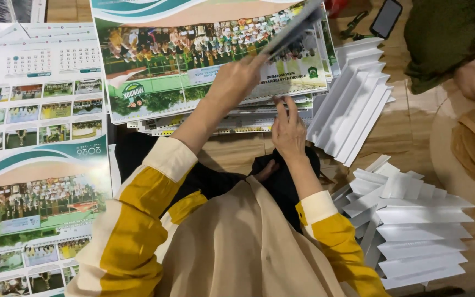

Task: The person sits on the floor and assembles wall calendars by inserting metal spiral rings into the punched holes of the calendar pages. They handle the calendar pages and the rings by hand, securing the binding and stacking the finished items.

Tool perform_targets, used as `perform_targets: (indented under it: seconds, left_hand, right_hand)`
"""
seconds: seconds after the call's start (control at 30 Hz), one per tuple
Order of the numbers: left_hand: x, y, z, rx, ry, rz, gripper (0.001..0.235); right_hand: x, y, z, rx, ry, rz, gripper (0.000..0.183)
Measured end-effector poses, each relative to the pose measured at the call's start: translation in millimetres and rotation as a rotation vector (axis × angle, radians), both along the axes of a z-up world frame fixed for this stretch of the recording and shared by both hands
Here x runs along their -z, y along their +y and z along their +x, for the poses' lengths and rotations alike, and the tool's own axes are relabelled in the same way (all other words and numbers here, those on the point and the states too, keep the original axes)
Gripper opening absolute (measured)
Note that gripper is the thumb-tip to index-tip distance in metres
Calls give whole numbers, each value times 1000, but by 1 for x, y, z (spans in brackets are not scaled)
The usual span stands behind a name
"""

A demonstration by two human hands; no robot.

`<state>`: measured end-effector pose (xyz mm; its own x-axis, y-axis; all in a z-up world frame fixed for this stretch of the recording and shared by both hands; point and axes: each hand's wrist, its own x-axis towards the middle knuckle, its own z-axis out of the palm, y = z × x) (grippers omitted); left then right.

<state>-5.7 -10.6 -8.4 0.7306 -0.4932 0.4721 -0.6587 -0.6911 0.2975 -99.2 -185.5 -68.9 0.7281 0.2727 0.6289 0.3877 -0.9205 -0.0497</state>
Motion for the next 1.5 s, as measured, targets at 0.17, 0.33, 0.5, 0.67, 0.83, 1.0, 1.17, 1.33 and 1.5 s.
perform_targets:
  seconds: [0.17,0.33,0.5,0.67,0.83,1.0,1.17,1.33,1.5]
  left_hand:
    - [-16,23,11,-139,-153,-397,61]
    - [-35,1,-4,-34,85,-88,16]
    - [-7,-22,-16,84,180,358,20]
    - [5,-25,-12,97,149,525,32]
    - [-1,-22,0,109,341,302,17]
    - [-15,-10,3,14,133,147,11]
    - [-64,33,25,-209,-368,-436,7]
    - [-63,57,33,-234,-385,-665,11]
    - [-50,11,3,-168,-138,-425,12]
  right_hand:
    - [-9,0,-7,-30,171,9,49]
    - [3,-4,-9,-48,129,-54,54]
    - [7,-7,-10,-25,201,-64,72]
    - [7,-7,-9,-20,206,-59,67]
    - [7,-6,-8,-47,202,-17,72]
    - [3,-4,-7,-53,185,-11,67]
    - [0,-3,-9,-17,191,-38,60]
    - [4,-1,-11,-18,224,1,62]
    - [-3,0,-12,-3,280,36,59]
